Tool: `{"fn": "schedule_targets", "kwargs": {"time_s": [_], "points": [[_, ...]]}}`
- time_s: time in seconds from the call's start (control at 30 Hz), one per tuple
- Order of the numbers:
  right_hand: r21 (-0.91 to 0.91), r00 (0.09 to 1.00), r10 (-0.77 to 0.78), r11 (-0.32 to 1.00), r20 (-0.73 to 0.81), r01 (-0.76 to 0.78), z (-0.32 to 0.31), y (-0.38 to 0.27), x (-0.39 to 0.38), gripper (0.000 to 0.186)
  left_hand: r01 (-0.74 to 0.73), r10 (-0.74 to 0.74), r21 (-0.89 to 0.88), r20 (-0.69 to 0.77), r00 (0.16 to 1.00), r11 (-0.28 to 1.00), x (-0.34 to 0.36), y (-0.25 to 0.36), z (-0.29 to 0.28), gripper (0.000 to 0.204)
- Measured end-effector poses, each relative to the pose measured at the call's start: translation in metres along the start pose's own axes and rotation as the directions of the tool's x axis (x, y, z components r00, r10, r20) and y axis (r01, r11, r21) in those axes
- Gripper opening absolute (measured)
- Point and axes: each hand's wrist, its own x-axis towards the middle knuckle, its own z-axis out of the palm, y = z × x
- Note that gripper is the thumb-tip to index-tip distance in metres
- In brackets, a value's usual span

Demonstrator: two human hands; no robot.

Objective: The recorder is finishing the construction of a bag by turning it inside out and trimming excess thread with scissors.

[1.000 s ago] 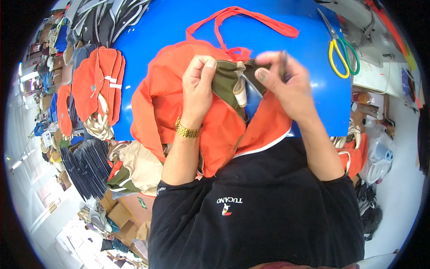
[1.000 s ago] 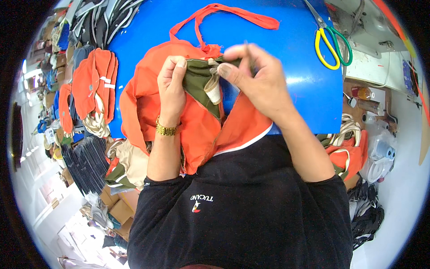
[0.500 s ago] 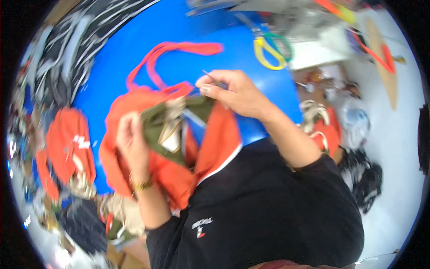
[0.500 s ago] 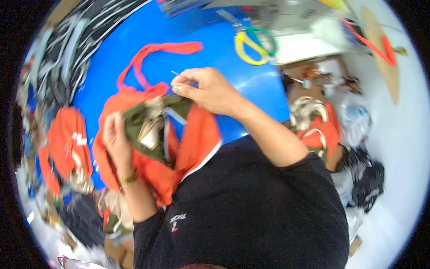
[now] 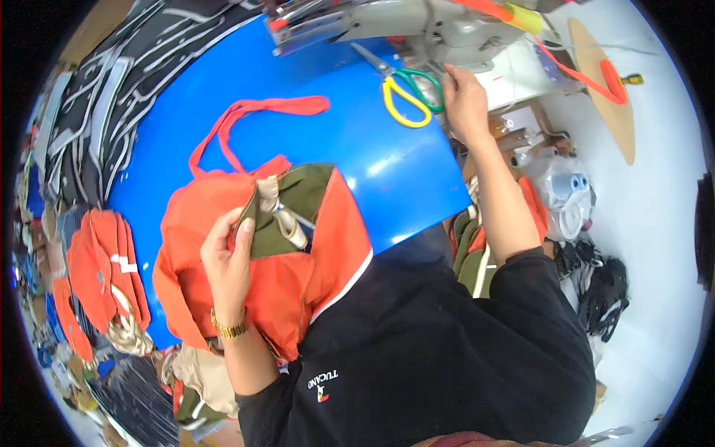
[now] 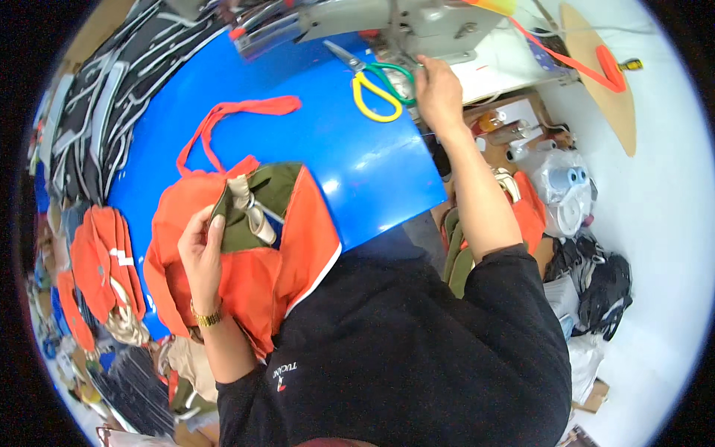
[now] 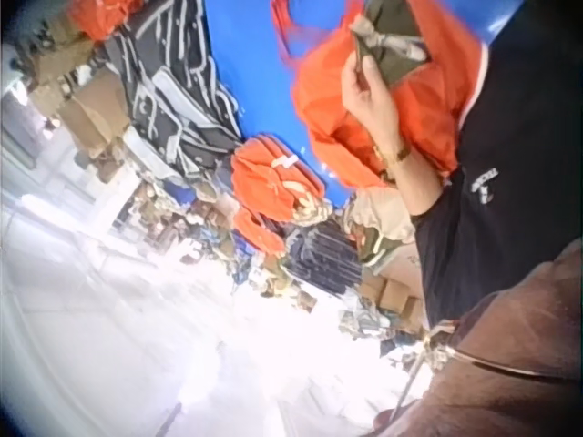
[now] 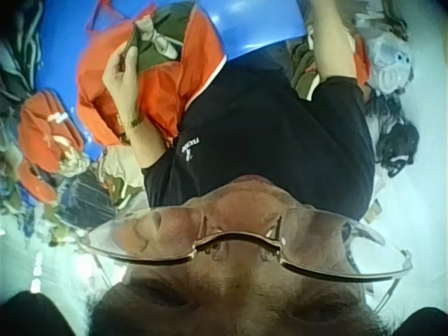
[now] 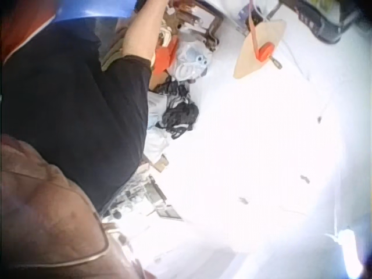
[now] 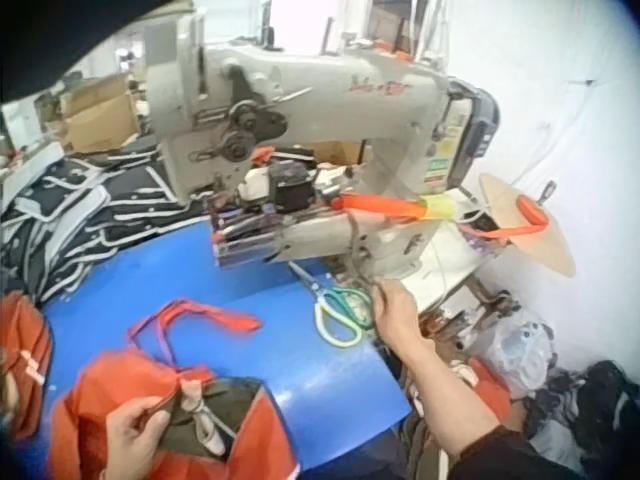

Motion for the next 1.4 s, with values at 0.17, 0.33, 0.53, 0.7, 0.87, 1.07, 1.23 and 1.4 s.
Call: {"fn": "schedule_targets", "kwargs": {"time_s": [0.17, 0.33, 0.53, 0.7, 0.87, 1.07, 1.23, 1.4], "points": [[0.266, 0.998, -0.022, 0.963, -0.061, 0.038, -0.023, -0.069, 0.000, 0.028, -0.139, 0.146, 0.249, -0.008, 0.989, 0.958, -0.005, 0.014, -0.009, 0.010], [0.538, 0.744, -0.585, 0.760, 0.323, 0.365, -0.011, -0.199, -0.030, 0.040, -0.094, 0.089, 0.259, 0.033, 0.995, 0.961, -0.019, 0.036, -0.015, 0.011], [0.747, 0.579, -0.724, 0.605, 0.374, 0.275, 0.023, -0.249, -0.055, 0.029, -0.139, 0.186, 0.584, -0.020, 0.982, 0.800, -0.039, 0.064, -0.012, 0.022], [0.778, 0.548, -0.746, 0.577, 0.379, 0.247, 0.002, -0.266, -0.065, 0.021, -0.107, 0.228, 0.690, -0.087, 0.970, 0.716, -0.055, 0.066, -0.020, 0.024], [0.799, 0.475, -0.786, 0.550, 0.395, 0.244, -0.011, -0.271, -0.063, 0.015, -0.125, 0.228, 0.633, -0.083, 0.970, 0.764, -0.058, 0.063, -0.019, 0.022], [0.795, 0.297, -0.888, 0.449, 0.350, 0.407, -0.031, -0.260, -0.045, 0.010, -0.216, 0.146, 0.682, 0.160, 0.976, 0.699, -0.056, 0.068, -0.043, 0.019], [0.642, 0.511, -0.659, 0.727, 0.552, 0.244, -0.004, -0.185, -0.047, 0.015, -0.114, 0.096, 0.797, 0.070, 0.993, 0.593, -0.064, 0.041, -0.101, 0.014], [0.631, 0.495, -0.568, 0.774, 0.657, 0.050, 0.003, -0.201, -0.037, 0.031, 0.005, -0.009, 0.766, 0.001, 1.000, 0.643, -0.044, 0.040, -0.089, 0.020]]}}
